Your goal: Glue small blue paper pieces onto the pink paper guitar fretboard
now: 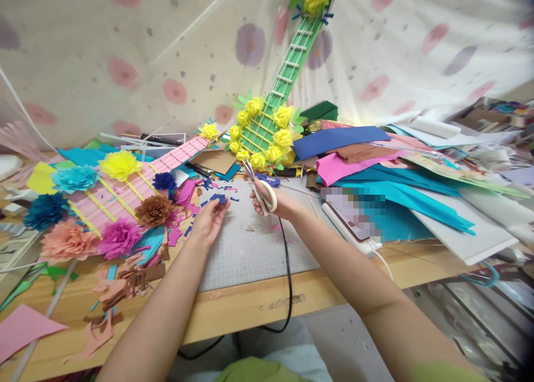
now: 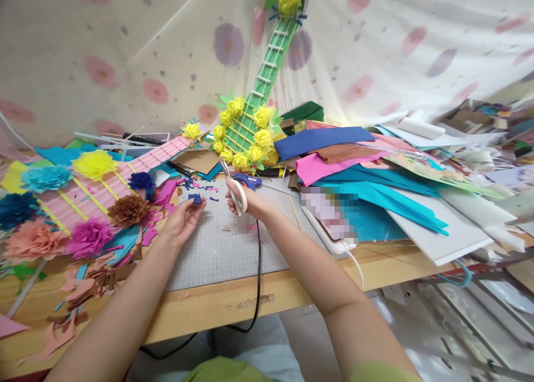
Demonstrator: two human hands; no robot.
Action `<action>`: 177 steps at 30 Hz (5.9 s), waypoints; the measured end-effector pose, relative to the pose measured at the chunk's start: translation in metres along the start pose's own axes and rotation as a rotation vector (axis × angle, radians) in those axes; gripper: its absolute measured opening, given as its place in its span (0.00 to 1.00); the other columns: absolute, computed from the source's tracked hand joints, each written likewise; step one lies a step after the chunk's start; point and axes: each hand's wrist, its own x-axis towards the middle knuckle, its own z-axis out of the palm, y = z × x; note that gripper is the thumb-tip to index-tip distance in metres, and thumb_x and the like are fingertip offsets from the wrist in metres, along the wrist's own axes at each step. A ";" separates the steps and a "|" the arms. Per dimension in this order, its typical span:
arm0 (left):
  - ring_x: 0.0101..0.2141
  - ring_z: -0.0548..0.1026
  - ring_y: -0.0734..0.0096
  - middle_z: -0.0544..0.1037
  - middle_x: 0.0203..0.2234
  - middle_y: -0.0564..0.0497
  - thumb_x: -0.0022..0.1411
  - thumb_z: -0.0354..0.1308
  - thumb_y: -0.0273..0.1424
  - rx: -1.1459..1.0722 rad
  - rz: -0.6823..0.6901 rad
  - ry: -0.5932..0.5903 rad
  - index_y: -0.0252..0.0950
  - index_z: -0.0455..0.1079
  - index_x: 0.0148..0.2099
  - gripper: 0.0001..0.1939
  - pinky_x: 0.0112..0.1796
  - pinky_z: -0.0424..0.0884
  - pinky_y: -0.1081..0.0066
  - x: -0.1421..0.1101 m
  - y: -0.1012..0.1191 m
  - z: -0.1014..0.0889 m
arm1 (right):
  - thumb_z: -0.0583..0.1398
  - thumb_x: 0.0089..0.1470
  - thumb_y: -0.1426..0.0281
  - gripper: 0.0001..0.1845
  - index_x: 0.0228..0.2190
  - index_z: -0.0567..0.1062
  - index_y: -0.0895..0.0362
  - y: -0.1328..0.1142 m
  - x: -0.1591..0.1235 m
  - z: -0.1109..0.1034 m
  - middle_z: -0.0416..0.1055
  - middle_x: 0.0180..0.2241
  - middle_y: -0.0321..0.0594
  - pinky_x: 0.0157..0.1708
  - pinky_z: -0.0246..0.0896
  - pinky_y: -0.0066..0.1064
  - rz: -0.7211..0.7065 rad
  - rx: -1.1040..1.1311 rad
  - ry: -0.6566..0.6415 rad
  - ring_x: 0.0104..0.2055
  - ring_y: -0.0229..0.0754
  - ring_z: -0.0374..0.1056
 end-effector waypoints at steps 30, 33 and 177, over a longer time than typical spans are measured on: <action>0.30 0.77 0.72 0.79 0.27 0.48 0.53 0.53 0.18 0.161 0.062 -0.088 0.30 0.71 0.29 0.07 0.44 0.74 0.66 -0.005 0.004 0.001 | 0.50 0.50 0.42 0.29 0.29 0.62 0.57 -0.001 -0.010 0.010 0.63 0.22 0.34 0.21 0.56 0.26 -0.007 -0.669 -0.385 0.21 0.33 0.59; 0.29 0.77 0.72 0.78 0.26 0.47 0.53 0.52 0.18 0.142 0.035 -0.042 0.30 0.70 0.28 0.08 0.43 0.74 0.67 -0.006 0.001 0.003 | 0.52 0.50 0.43 0.28 0.28 0.62 0.57 0.000 -0.007 0.008 0.60 0.20 0.32 0.18 0.54 0.25 0.024 -0.600 -0.405 0.19 0.31 0.56; 0.34 0.77 0.64 0.77 0.31 0.47 0.41 0.67 0.34 0.665 -0.001 -0.442 0.32 0.69 0.29 0.15 0.26 0.73 0.71 -0.007 -0.002 -0.013 | 0.61 0.42 0.48 0.25 0.22 0.61 0.56 0.013 -0.023 -0.028 0.58 0.19 0.31 0.23 0.45 0.26 -0.138 -0.938 -0.113 0.22 0.32 0.53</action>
